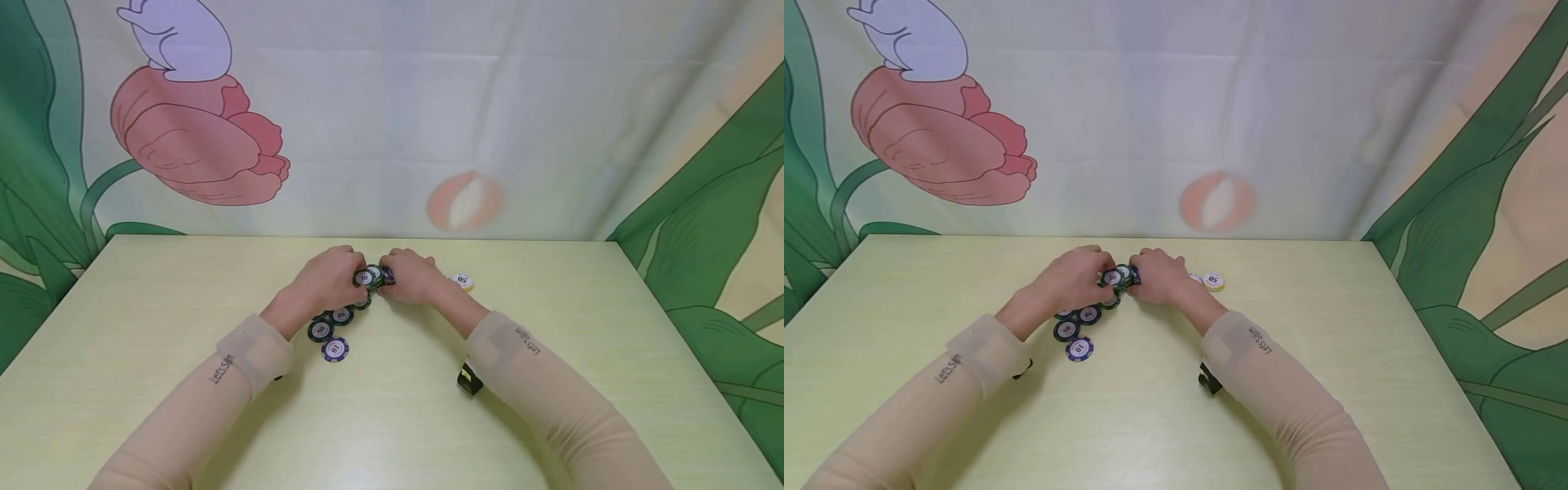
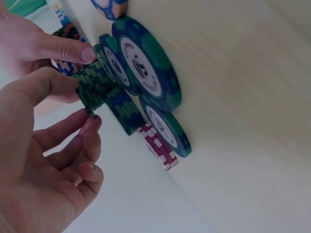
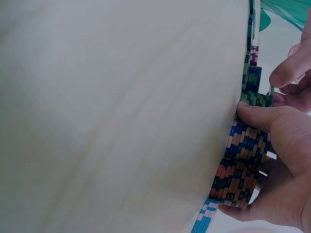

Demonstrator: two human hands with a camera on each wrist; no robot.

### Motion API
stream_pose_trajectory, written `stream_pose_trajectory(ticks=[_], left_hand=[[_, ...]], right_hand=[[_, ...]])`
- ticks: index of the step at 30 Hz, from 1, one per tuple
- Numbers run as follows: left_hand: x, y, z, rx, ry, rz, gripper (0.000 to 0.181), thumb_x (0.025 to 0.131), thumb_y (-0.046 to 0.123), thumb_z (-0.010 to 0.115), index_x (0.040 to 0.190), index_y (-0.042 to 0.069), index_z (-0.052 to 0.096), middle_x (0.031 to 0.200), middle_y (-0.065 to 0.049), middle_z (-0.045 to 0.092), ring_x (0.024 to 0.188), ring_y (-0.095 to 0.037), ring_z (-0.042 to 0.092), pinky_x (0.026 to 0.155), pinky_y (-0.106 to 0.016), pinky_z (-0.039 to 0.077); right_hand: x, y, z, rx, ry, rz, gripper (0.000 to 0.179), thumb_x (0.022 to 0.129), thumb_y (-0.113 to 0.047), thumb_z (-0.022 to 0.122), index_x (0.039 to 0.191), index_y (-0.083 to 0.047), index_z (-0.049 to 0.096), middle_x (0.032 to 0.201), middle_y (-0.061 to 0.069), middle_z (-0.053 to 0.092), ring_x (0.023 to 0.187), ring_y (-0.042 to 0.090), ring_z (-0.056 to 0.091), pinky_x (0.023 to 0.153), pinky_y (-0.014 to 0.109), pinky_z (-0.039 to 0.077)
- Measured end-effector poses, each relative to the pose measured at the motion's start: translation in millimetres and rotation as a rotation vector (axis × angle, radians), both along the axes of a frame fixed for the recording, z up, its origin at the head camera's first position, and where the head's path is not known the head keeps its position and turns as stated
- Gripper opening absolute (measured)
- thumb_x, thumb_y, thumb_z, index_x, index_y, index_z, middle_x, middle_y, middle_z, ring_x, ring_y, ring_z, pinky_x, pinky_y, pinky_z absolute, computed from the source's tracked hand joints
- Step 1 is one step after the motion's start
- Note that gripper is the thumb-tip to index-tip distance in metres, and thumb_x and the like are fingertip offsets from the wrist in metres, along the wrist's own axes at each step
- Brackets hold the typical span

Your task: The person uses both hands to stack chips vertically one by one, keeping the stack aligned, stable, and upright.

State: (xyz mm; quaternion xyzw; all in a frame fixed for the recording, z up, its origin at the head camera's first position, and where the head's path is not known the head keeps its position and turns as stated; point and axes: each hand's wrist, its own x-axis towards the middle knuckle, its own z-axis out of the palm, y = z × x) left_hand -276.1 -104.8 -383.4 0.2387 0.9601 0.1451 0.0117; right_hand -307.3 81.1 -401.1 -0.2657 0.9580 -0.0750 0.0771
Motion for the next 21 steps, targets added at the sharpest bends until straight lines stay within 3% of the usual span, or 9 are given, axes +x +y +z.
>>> stream_pose_trajectory(ticks=[10, 14, 18, 21], left_hand=[[-3.7, 2.8, -2.6, -0.004, 0.016, -0.019, 0.027, 0.088, 0.015, 0.075, 0.111, 0.000, 0.072, 0.099, -0.009, 0.061, 0.085, -0.022, 0.056, 0.076, -0.035, 0.053], [-2.7, 1.7, -2.6, 0.004, 0.026, -0.023, 0.035, 0.090, 0.015, 0.074, 0.120, -0.003, 0.070, 0.108, -0.014, 0.063, 0.093, -0.025, 0.059, 0.082, -0.037, 0.055], [-0.7, -0.7, -0.9, 0.007, 0.032, -0.009, 0.045, 0.091, 0.020, 0.076, 0.127, -0.005, 0.066, 0.117, -0.017, 0.065, 0.101, -0.028, 0.062, 0.089, -0.040, 0.054], [0.1, -2.4, 0.1, 0.012, 0.027, 0.005, 0.045, 0.091, 0.023, 0.078, 0.125, -0.004, 0.067, 0.113, -0.016, 0.067, 0.098, -0.027, 0.064, 0.088, -0.040, 0.055]], right_hand=[[0.2, -0.6, 0.8, 0.005, -0.005, -0.001, 0.036, 0.095, -0.036, 0.074, 0.121, -0.012, 0.066, 0.121, 0.007, 0.062, 0.112, 0.026, 0.057, 0.086, 0.059, 0.048], [-0.5, -0.1, -0.4, 0.002, -0.006, -0.003, 0.037, 0.095, -0.036, 0.074, 0.122, -0.013, 0.066, 0.122, 0.007, 0.062, 0.113, 0.026, 0.057, 0.087, 0.059, 0.048], [-0.8, 0.2, -1.2, -0.003, -0.009, -0.001, 0.038, 0.095, -0.036, 0.075, 0.124, -0.013, 0.066, 0.122, 0.007, 0.062, 0.113, 0.026, 0.057, 0.087, 0.058, 0.048], [-1.0, 0.5, -1.6, -0.005, -0.005, 0.003, 0.038, 0.095, -0.036, 0.075, 0.124, -0.012, 0.066, 0.122, 0.007, 0.062, 0.113, 0.026, 0.057, 0.087, 0.058, 0.049]])
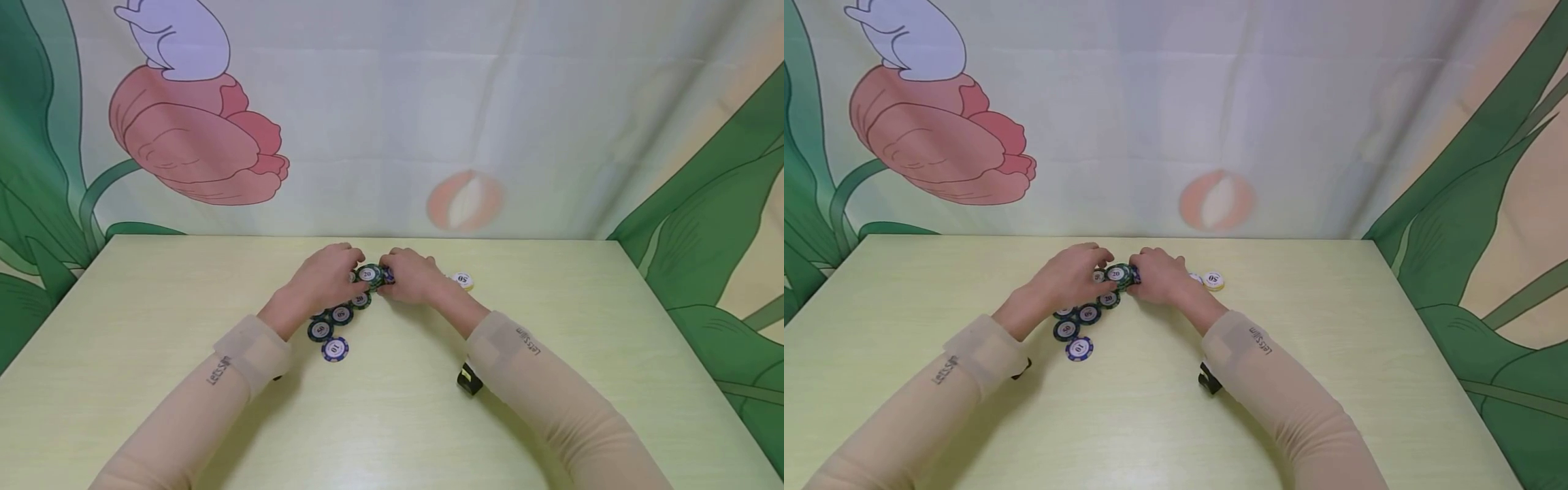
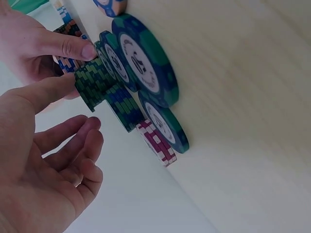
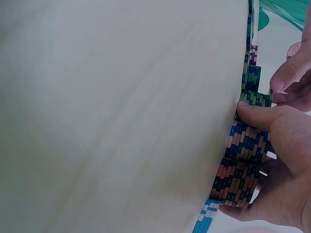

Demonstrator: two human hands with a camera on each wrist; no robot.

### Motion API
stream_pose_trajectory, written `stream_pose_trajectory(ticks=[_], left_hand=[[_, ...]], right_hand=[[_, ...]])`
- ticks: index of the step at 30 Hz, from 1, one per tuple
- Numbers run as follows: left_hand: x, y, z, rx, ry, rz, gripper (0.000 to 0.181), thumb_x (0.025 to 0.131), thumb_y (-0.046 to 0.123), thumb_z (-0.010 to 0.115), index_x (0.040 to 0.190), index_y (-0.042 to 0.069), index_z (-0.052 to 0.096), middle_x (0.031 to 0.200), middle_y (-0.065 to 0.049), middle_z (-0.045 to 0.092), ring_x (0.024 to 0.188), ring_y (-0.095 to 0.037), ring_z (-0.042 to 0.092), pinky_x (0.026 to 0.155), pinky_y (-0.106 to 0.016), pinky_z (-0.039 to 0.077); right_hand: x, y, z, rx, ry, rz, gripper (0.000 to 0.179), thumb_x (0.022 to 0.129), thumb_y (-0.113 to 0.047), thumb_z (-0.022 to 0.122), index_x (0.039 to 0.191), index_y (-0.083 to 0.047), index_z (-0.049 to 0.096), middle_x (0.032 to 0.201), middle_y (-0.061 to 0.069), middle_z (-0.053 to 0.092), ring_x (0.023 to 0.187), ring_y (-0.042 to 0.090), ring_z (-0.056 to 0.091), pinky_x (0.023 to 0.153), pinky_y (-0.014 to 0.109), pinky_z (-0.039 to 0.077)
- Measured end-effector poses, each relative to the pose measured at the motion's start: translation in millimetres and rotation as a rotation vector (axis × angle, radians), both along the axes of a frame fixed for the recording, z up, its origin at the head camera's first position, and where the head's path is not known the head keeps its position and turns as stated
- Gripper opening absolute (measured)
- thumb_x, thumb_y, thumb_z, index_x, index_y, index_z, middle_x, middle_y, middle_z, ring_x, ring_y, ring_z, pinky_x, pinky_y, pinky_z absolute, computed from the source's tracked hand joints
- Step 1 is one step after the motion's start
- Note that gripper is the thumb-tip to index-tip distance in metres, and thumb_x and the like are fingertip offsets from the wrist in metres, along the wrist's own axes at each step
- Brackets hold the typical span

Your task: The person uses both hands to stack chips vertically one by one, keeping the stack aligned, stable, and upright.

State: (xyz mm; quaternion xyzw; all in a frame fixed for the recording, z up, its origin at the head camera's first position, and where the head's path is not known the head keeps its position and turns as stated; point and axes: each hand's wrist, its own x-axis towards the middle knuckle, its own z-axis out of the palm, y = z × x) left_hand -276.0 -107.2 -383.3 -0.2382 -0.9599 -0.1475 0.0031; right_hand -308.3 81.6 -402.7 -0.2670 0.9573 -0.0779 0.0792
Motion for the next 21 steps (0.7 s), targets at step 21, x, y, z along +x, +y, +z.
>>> stream_pose_trajectory(ticks=[21], left_hand=[[-5.2, 2.1, -2.9, 0.031, -0.019, -0.020, 0.025, 0.093, 0.016, 0.078, 0.111, 0.000, 0.072, 0.103, -0.011, 0.072, 0.090, -0.022, 0.063, 0.085, -0.039, 0.054]], right_hand=[[1.1, -0.6, 1.4, 0.003, -0.003, -0.006, 0.039, 0.095, -0.036, 0.074, 0.126, -0.012, 0.065, 0.122, 0.006, 0.062, 0.112, 0.025, 0.057, 0.086, 0.054, 0.049]])
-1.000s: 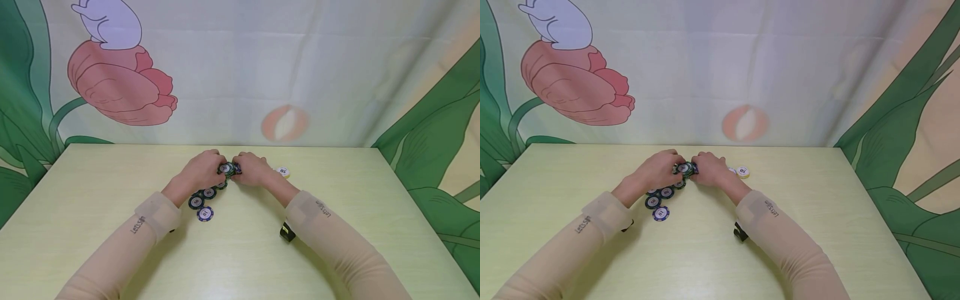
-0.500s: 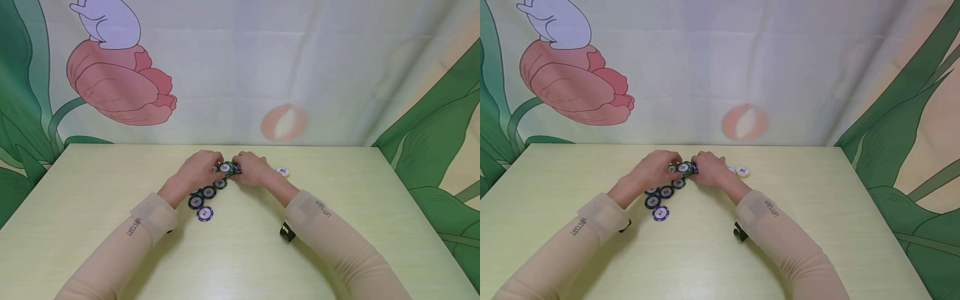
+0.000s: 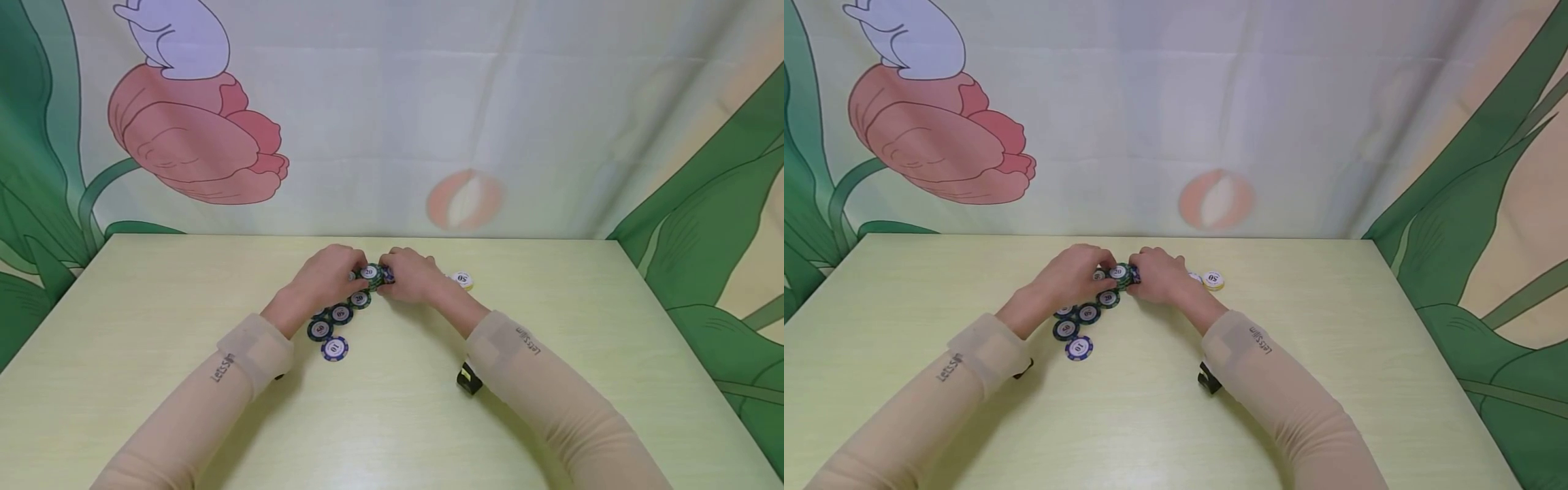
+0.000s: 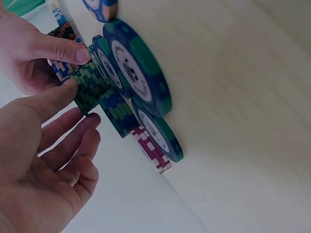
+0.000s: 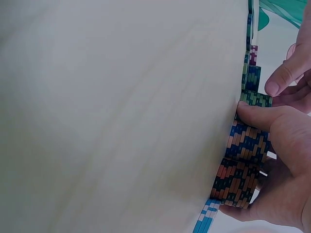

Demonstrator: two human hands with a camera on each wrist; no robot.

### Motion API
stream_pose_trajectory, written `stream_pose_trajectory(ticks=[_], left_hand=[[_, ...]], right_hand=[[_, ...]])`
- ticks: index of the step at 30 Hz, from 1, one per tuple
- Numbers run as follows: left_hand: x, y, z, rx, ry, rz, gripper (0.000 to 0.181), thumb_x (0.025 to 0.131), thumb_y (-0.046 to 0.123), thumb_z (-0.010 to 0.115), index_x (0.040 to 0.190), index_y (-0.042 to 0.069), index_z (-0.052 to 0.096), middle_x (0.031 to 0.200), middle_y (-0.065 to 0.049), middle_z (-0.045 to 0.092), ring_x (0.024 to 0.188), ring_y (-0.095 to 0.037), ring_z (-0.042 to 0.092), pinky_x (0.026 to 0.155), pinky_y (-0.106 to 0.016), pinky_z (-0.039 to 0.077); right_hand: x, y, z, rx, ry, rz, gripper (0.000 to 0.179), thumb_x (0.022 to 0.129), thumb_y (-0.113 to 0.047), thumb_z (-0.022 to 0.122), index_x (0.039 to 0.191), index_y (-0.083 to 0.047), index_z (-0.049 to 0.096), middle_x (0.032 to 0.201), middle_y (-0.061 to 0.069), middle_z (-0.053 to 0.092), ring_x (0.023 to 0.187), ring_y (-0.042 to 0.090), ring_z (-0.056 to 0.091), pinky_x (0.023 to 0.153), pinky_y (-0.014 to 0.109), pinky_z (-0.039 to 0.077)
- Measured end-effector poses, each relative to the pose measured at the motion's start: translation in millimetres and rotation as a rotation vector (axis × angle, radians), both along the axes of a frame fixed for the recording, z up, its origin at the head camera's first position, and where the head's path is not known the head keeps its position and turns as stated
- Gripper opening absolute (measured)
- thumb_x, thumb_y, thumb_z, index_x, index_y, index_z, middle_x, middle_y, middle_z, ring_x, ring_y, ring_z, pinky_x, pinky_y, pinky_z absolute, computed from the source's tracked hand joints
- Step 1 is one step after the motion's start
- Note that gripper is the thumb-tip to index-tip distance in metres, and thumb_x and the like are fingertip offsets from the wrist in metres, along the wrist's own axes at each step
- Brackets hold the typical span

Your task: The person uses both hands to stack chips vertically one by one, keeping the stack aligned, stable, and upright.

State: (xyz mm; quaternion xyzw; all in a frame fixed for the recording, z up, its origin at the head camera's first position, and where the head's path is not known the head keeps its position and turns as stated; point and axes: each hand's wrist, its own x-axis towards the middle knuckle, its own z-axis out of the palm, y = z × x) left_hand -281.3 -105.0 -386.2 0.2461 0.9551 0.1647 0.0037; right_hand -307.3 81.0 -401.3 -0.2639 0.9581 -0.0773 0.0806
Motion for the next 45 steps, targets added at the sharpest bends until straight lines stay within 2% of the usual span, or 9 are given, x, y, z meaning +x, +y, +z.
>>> stream_pose_trajectory(ticks=[16, 24, 33, 37, 42, 45], left_hand=[[-0.2, 3.3, 2.0, -0.005, 0.003, 0.002, 0.027, 0.093, 0.018, 0.078, 0.114, 0.001, 0.073, 0.108, -0.011, 0.073, 0.097, -0.024, 0.064, 0.090, -0.040, 0.053], [-0.6, 2.5, 0.1, -0.003, 0.023, -0.009, 0.024, 0.094, 0.017, 0.078, 0.111, 0.002, 0.073, 0.104, -0.010, 0.072, 0.091, -0.022, 0.064, 0.085, -0.038, 0.054], [-0.9, 2.8, -2.0, -0.003, 0.030, -0.014, 0.024, 0.094, 0.017, 0.078, 0.111, 0.001, 0.072, 0.102, -0.009, 0.072, 0.087, -0.021, 0.062, 0.083, -0.037, 0.054], [0.6, 1.9, -1.5, 0.000, 0.035, -0.011, 0.027, 0.093, 0.018, 0.079, 0.113, 0.001, 0.071, 0.104, -0.011, 0.071, 0.090, -0.023, 0.061, 0.083, -0.038, 0.053], [4.8, -0.7, -0.4, -0.039, 0.073, 0.002, 0.033, 0.091, 0.023, 0.080, 0.116, 0.004, 0.069, 0.107, -0.013, 0.066, 0.097, -0.028, 0.058, 0.085, -0.041, 0.052], [8.4, -2.8, 1.0, -0.059, 0.076, 0.008, 0.033, 0.091, 0.025, 0.081, 0.112, 0.005, 0.067, 0.104, -0.011, 0.062, 0.093, -0.026, 0.057, 0.082, -0.041, 0.052]], right_hand=[[-0.3, 1.4, 0.1, 0.001, 0.000, 0.006, 0.038, 0.096, -0.036, 0.074, 0.124, -0.012, 0.065, 0.122, 0.007, 0.062, 0.110, 0.024, 0.056, 0.085, 0.054, 0.049], [-0.8, 0.9, -0.6, -0.002, -0.002, 0.002, 0.040, 0.096, -0.036, 0.074, 0.126, -0.012, 0.064, 0.124, 0.007, 0.061, 0.113, 0.025, 0.056, 0.087, 0.055, 0.048], [-2.6, 3.0, -4.8, -0.013, 0.012, 0.004, 0.040, 0.095, -0.037, 0.074, 0.125, -0.013, 0.065, 0.121, 0.005, 0.062, 0.107, 0.021, 0.056, 0.086, 0.054, 0.048], [-2.8, 3.1, -5.5, -0.024, 0.016, 0.003, 0.043, 0.095, -0.036, 0.075, 0.129, -0.013, 0.064, 0.120, 0.004, 0.062, 0.107, 0.021, 0.057, 0.087, 0.054, 0.048], [-2.4, 3.3, -5.1, -0.053, 0.001, -0.008, 0.049, 0.094, -0.035, 0.076, 0.135, -0.013, 0.060, 0.122, 0.004, 0.063, 0.111, 0.021, 0.058, 0.089, 0.054, 0.047], [-2.3, 3.2, -5.4, -0.059, -0.002, -0.013, 0.050, 0.094, -0.035, 0.076, 0.136, -0.012, 0.059, 0.124, 0.004, 0.063, 0.114, 0.021, 0.058, 0.091, 0.055, 0.046]])
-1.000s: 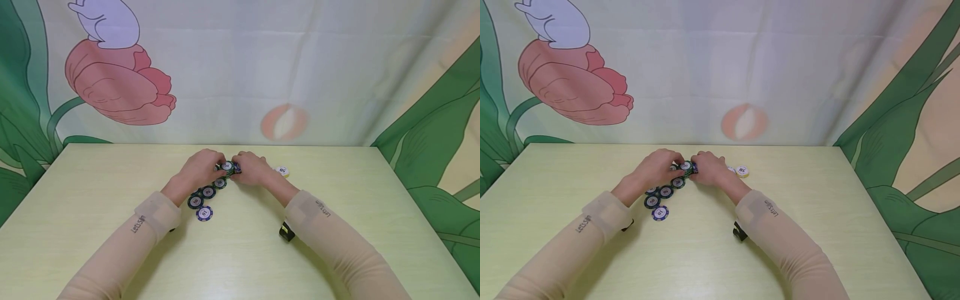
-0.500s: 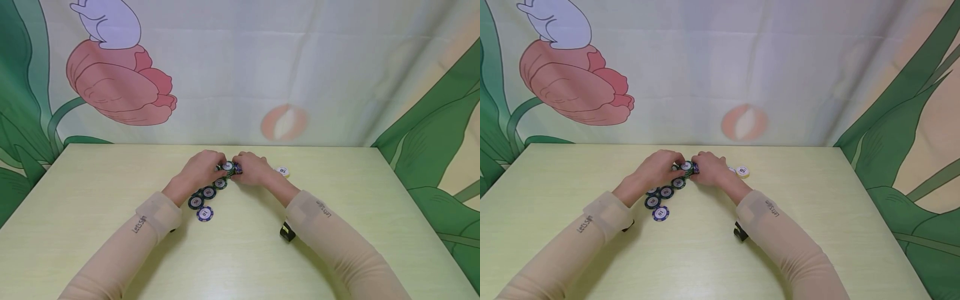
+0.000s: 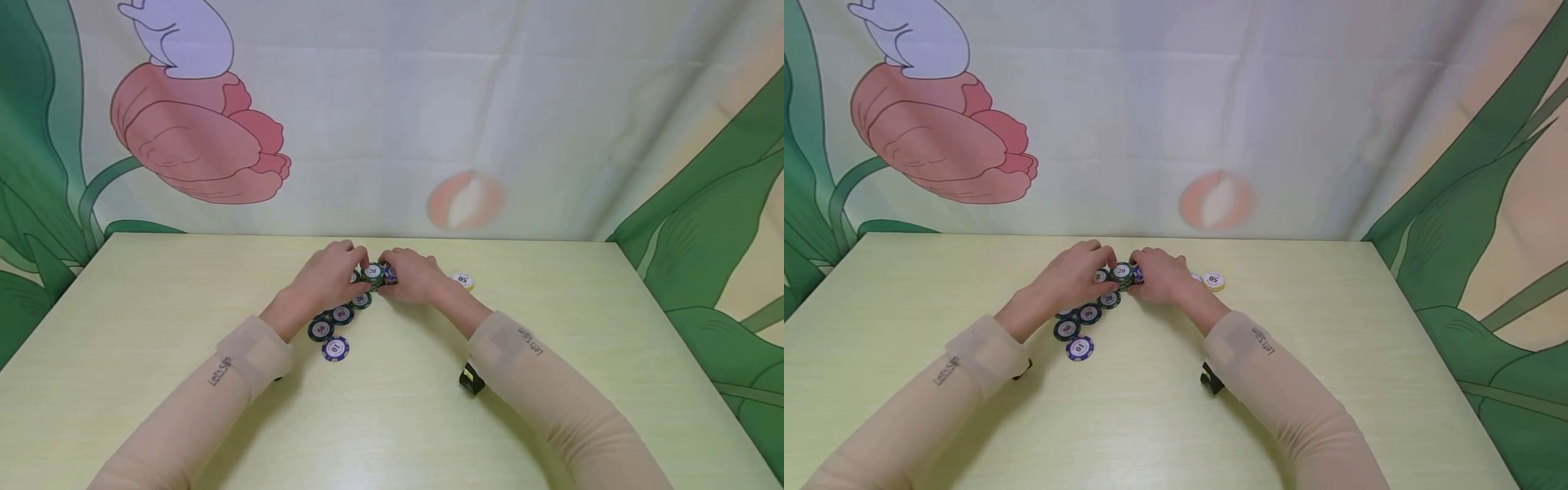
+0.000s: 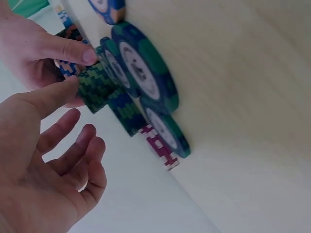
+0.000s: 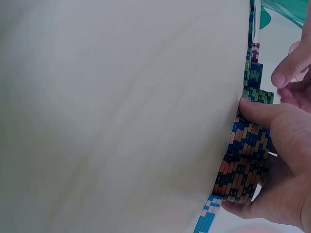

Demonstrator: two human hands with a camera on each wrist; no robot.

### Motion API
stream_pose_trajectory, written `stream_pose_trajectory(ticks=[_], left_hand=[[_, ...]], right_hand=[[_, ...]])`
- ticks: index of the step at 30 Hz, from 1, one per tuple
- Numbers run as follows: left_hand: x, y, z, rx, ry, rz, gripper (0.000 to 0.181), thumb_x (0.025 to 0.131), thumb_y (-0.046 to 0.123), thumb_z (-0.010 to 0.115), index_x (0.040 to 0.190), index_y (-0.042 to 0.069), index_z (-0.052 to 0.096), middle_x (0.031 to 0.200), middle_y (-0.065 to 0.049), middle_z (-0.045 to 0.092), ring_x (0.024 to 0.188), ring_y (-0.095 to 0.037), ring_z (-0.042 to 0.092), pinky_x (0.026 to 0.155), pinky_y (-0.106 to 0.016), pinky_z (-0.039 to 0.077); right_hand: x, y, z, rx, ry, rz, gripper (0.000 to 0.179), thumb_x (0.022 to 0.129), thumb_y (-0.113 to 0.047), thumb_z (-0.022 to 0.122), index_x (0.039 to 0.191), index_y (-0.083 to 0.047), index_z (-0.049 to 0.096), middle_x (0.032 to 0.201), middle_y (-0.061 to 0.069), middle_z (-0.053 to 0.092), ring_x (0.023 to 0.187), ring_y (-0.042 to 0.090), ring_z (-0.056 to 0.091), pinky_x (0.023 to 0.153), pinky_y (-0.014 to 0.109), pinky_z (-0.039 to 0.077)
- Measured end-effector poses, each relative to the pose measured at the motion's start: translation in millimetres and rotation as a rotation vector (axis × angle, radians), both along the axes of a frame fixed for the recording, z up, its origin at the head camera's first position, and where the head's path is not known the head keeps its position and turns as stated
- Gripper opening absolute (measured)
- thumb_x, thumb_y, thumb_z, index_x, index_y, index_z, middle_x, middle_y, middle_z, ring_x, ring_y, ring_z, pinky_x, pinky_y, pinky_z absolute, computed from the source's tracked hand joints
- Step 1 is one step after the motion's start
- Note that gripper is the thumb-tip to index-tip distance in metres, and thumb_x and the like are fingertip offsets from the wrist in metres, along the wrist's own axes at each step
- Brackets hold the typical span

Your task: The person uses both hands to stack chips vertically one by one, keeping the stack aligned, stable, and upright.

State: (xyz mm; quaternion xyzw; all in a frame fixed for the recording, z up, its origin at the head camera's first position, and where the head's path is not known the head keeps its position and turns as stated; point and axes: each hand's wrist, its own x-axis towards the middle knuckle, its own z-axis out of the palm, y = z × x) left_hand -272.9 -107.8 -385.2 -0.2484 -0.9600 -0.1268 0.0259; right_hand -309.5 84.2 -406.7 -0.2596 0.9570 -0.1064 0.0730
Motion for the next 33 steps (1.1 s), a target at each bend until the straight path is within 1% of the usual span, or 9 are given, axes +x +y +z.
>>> stream_pose_trajectory(ticks=[3, 5, 12, 15, 19, 23, 25, 29, 33], left_hand=[[5.5, -1.8, 3.9, -0.018, -0.047, -0.009, 0.028, 0.091, 0.025, 0.081, 0.106, 0.006, 0.066, 0.097, -0.008, 0.061, 0.084, -0.023, 0.056, 0.076, -0.038, 0.051], [10.6, -3.4, 7.3, -0.029, -0.104, -0.024, 0.025, 0.091, 0.023, 0.081, 0.102, 0.006, 0.067, 0.093, -0.006, 0.061, 0.080, -0.021, 0.055, 0.073, -0.036, 0.050], [27.6, -10.5, 15.7, -0.106, -0.324, -0.148, 0.018, 0.088, 0.021, 0.082, 0.091, 0.009, 0.068, 0.082, 0.001, 0.061, 0.075, -0.016, 0.055, 0.068, -0.031, 0.048], [33.4, -12.8, 17.5, -0.148, -0.376, -0.187, 0.020, 0.087, 0.021, 0.084, 0.090, 0.011, 0.067, 0.081, 0.002, 0.059, 0.076, -0.015, 0.054, 0.069, -0.031, 0.047], [40.0, -15.5, 19.7, -0.191, -0.435, -0.205, 0.023, 0.085, 0.019, 0.086, 0.090, 0.011, 0.066, 0.082, 0.001, 0.057, 0.077, -0.015, 0.051, 0.071, -0.031, 0.044], [44.3, -16.7, 19.6, -0.189, -0.478, -0.225, 0.024, 0.083, 0.015, 0.087, 0.092, 0.011, 0.066, 0.085, 0.000, 0.060, 0.077, -0.014, 0.051, 0.071, -0.030, 0.045], [45.8, -16.3, 18.9, -0.185, -0.480, -0.238, 0.024, 0.082, 0.013, 0.088, 0.092, 0.011, 0.066, 0.086, 0.000, 0.061, 0.077, -0.014, 0.051, 0.072, -0.030, 0.045], [47.8, -15.6, 16.9, -0.178, -0.455, -0.244, 0.027, 0.080, 0.011, 0.089, 0.091, 0.010, 0.065, 0.085, 0.000, 0.060, 0.077, -0.015, 0.050, 0.072, -0.030, 0.045], [48.7, -14.9, 15.0, -0.173, -0.421, -0.237, 0.026, 0.080, 0.013, 0.089, 0.091, 0.011, 0.066, 0.084, 0.000, 0.059, 0.077, -0.014, 0.050, 0.071, -0.031, 0.045]], right_hand=[[-0.1, 1, -0.2, -0.009, 0.001, -0.001, 0.050, 0.093, -0.034, 0.077, 0.135, -0.012, 0.059, 0.125, 0.004, 0.064, 0.115, 0.022, 0.058, 0.091, 0.055, 0.046], [-0.2, 2, -0.5, -0.021, 0.000, 0.002, 0.049, 0.093, -0.034, 0.077, 0.133, -0.011, 0.059, 0.125, 0.005, 0.064, 0.115, 0.023, 0.058, 0.091, 0.054, 0.046], [0.2, 6, -2.2, -0.090, -0.026, 0.024, 0.050, 0.091, -0.029, 0.079, 0.133, -0.009, 0.060, 0.126, 0.006, 0.065, 0.116, 0.024, 0.059, 0.095, 0.055, 0.045], [0.7, 9, -1.9, -0.116, -0.042, 0.034, 0.055, 0.090, -0.026, 0.080, 0.136, -0.007, 0.058, 0.129, 0.008, 0.064, 0.119, 0.026, 0.059, 0.098, 0.054, 0.046], [-0.2, 13, -0.2, -0.123, -0.068, 0.055, 0.061, 0.088, -0.024, 0.081, 0.141, -0.005, 0.055, 0.133, 0.010, 0.063, 0.122, 0.028, 0.058, 0.101, 0.052, 0.045], [-2.9, 20, 1.4, -0.125, -0.090, 0.089, 0.065, 0.088, -0.022, 0.081, 0.143, -0.004, 0.052, 0.135, 0.012, 0.061, 0.124, 0.029, 0.058, 0.104, 0.049, 0.045], [-4.3, 25, 2.2, -0.144, -0.097, 0.110, 0.065, 0.087, -0.018, 0.082, 0.142, -0.002, 0.052, 0.135, 0.014, 0.061, 0.123, 0.029, 0.058, 0.105, 0.045, 0.044], [-7.7, 36, 2.7, -0.180, -0.099, 0.141, 0.062, 0.085, -0.013, 0.083, 0.137, 0.001, 0.053, 0.131, 0.015, 0.062, 0.121, 0.029, 0.059, 0.106, 0.040, 0.044], [-9.9, 43, 2.7, -0.185, -0.097, 0.150, 0.054, 0.085, -0.013, 0.082, 0.130, 0.003, 0.058, 0.122, 0.014, 0.065, 0.113, 0.027, 0.060, 0.101, 0.039, 0.046]])
